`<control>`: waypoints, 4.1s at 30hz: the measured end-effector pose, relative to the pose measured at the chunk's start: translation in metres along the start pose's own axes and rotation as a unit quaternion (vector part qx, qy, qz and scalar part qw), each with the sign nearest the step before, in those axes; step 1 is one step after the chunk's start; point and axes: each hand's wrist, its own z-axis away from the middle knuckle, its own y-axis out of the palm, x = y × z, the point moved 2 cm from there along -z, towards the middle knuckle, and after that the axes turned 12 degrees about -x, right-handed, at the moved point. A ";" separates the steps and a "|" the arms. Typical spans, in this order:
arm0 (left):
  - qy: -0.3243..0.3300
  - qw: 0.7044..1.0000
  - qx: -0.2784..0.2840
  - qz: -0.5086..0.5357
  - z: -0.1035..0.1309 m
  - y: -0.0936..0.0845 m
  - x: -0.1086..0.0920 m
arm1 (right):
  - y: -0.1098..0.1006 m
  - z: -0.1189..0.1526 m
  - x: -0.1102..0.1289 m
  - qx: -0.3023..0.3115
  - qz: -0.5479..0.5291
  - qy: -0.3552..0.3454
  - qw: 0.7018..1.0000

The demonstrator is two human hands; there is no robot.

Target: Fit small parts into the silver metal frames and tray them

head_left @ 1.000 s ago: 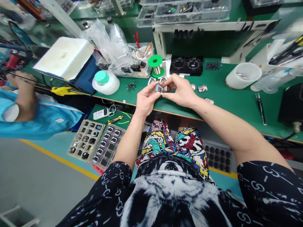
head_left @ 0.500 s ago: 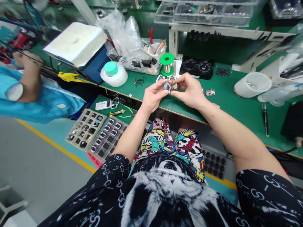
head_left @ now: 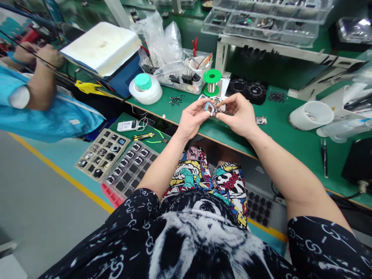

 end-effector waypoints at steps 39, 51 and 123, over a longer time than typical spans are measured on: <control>-0.065 0.989 -0.119 0.050 -0.001 -0.005 -0.008 | -0.006 -0.004 0.002 -0.006 -0.025 0.079 0.997; -0.081 0.988 -0.127 0.023 -0.005 -0.008 -0.007 | -0.006 0.005 -0.002 0.059 0.188 -0.005 0.980; -0.119 0.991 -0.045 -0.034 -0.001 0.028 -0.030 | -0.188 0.246 0.114 -0.034 0.690 0.075 0.719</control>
